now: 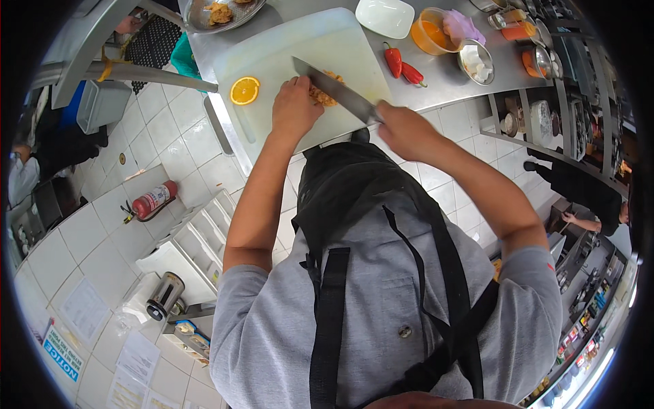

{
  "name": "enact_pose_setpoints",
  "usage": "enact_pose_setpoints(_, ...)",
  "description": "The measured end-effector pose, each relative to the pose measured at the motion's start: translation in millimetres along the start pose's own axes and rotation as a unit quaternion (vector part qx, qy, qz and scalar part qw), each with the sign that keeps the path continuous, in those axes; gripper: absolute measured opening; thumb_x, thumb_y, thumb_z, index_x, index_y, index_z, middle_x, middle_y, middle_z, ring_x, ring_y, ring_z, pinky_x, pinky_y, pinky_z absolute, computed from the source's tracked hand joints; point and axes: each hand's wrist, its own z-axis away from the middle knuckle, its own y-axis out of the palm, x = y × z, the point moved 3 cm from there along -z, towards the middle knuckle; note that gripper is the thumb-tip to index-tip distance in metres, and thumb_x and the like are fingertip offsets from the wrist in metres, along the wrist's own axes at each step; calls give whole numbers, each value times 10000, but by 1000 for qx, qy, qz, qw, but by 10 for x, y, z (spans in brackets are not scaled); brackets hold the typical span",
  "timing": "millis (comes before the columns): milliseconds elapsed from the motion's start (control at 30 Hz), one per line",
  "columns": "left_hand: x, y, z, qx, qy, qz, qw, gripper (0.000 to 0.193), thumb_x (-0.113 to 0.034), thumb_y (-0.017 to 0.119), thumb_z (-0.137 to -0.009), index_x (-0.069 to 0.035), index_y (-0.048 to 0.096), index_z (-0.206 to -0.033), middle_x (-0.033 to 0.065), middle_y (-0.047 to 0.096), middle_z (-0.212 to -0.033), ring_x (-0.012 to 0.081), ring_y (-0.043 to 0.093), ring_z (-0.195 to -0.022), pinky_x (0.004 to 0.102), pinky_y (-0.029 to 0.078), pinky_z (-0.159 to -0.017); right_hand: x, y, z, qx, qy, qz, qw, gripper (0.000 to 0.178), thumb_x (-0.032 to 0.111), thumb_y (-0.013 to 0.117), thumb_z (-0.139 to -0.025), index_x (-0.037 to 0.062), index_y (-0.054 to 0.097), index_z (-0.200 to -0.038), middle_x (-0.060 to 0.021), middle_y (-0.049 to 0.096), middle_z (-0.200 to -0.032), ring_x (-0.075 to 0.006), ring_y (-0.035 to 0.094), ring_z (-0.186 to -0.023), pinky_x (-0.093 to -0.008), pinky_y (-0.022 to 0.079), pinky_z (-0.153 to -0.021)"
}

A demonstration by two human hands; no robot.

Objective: The person walks through a commercial kitchen, picks up a piece of meat, and places it on a cutting board. They use a cleaver to chop the meat and transfer it into a small bowl. The person then handles red peppers and a yellow fruit, placing them on the board and chopping them into pieces.

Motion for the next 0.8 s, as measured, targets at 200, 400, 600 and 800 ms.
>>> enact_pose_setpoints(200,-26,-48,-80,21,-4,-7,1000,390,-139,834,-752,-8,687,-1089,174,726,-1112,400,669,-1112,507,555,-960,117,144,-430,-47,-3,-23,999,258,152,567,-1032,-33,547,-1210,-301,731,-984,-495,724,-964,-601,548,-884)
enact_pose_setpoints(400,-18,-11,3,37,-18,-7,999,373,-129,826,-767,-30,677,-1095,155,726,-1153,377,665,-1154,490,571,-988,-28,13,108,18,17,-10,1000,253,145,584,-1016,-33,549,-1192,-303,735,-975,-503,724,-976,-604,549,-889)
enact_pose_setpoints(600,-131,-52,14,30,3,-39,999,419,-118,829,-758,-33,661,-1132,153,720,-1160,380,662,-1151,489,572,-990,121,494,-712,-86,-1,-59,995,294,165,590,-1008,-30,573,-1228,-303,739,-1005,-502,723,-986,-604,552,-905)
enact_pose_setpoints(800,-91,-203,178,20,40,11,999,640,-71,822,-760,-96,613,-1364,167,611,-1390,402,606,-1275,501,565,-1037,-278,144,-180,-135,-22,-122,983,294,168,609,-998,-21,565,-1219,-303,712,-937,-527,691,-914,-578,545,-835)
